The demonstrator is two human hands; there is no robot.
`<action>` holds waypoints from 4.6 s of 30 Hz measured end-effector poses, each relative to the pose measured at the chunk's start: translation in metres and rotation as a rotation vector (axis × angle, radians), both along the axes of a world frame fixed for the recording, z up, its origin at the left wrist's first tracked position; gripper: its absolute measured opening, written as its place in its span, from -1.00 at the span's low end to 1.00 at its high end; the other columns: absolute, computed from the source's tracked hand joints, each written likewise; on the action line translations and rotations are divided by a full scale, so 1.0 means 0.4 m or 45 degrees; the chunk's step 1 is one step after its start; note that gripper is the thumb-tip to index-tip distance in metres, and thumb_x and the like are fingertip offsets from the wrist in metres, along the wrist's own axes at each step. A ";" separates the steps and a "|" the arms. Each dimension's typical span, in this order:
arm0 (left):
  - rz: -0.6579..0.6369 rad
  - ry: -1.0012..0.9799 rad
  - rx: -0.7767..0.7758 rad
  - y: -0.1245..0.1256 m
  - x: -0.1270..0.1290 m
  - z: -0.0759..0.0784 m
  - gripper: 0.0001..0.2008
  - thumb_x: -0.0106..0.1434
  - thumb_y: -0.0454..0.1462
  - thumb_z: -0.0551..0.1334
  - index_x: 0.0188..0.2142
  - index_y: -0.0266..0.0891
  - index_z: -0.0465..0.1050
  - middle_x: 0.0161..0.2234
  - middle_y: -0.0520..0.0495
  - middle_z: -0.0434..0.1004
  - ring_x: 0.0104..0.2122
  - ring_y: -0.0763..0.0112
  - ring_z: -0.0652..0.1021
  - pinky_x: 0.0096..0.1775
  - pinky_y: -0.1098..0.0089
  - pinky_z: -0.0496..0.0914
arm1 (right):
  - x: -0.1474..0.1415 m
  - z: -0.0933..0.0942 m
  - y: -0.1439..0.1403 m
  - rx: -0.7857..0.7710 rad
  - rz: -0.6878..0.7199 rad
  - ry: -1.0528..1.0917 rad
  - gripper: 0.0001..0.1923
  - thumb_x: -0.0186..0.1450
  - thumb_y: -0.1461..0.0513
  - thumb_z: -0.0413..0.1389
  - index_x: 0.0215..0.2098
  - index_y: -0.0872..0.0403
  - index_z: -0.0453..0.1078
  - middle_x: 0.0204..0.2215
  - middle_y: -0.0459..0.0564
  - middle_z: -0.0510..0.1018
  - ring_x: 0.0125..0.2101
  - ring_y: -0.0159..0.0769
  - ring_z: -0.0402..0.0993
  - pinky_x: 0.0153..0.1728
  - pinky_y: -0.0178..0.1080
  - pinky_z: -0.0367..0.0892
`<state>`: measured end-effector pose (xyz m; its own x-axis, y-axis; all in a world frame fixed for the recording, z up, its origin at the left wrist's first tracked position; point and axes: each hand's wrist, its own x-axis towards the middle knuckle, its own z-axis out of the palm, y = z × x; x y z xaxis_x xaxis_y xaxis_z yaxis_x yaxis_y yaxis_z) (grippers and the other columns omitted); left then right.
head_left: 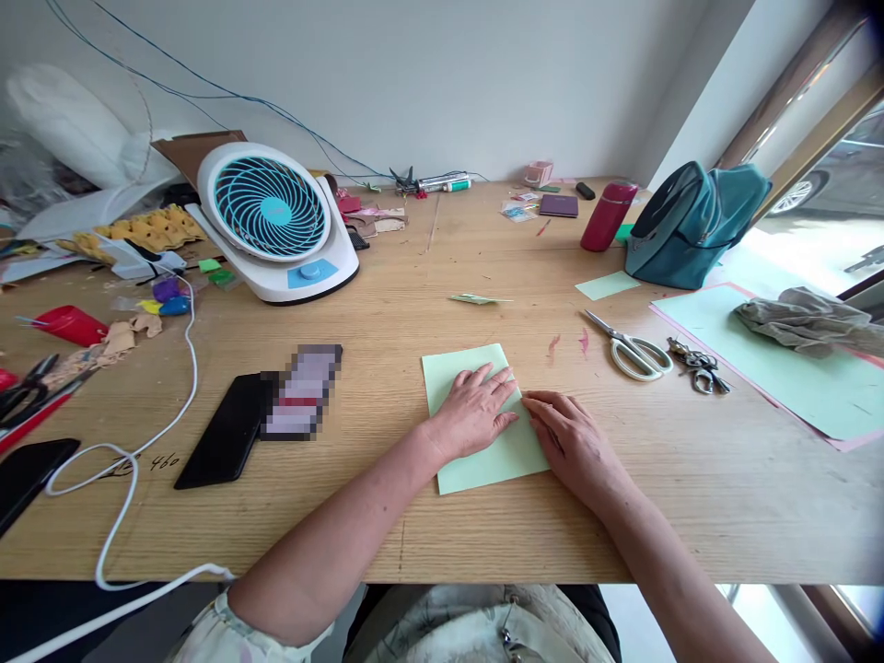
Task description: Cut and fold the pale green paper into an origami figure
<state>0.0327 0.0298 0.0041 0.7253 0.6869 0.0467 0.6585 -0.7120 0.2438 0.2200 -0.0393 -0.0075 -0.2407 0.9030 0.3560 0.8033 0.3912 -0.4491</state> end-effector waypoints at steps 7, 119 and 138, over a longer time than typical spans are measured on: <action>-0.037 -0.004 0.010 0.003 0.002 -0.011 -0.41 0.40 0.00 -0.03 0.32 -0.20 0.05 0.40 -0.18 -0.11 0.36 0.05 -0.03 0.25 -0.02 -0.01 | -0.005 -0.014 0.005 0.010 -0.018 -0.168 -0.62 0.43 0.18 -0.07 0.17 0.04 0.34 0.10 0.14 0.44 0.05 -0.01 0.36 0.01 0.05 0.34; -0.345 0.024 0.404 -0.113 0.037 -0.002 -0.81 0.35 -0.37 0.07 -0.10 -0.35 0.40 -0.08 -0.29 0.49 -0.11 0.20 0.47 -0.21 0.28 0.40 | 0.003 0.033 0.257 -0.014 0.046 -0.622 -0.63 0.45 0.20 -0.14 0.14 0.05 0.31 0.10 0.15 0.44 0.02 -0.02 0.36 -0.07 -0.03 0.27; -0.387 -0.079 0.357 -0.091 0.029 0.003 -0.85 0.32 -0.30 0.14 -0.13 -0.28 0.39 -0.11 -0.22 0.48 -0.11 0.21 0.46 -0.18 0.27 0.38 | -0.011 0.017 0.322 -0.378 -0.126 0.339 -0.71 0.26 0.15 0.09 -0.07 0.06 0.38 -0.15 0.09 0.54 -0.24 -0.20 0.51 -0.22 -0.15 0.39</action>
<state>0.0443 -0.0068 0.0051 0.8829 0.3968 0.2512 0.3987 -0.9159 0.0456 0.2155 0.0894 -0.0009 -0.0821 0.9901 0.1143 0.6711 0.1397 -0.7281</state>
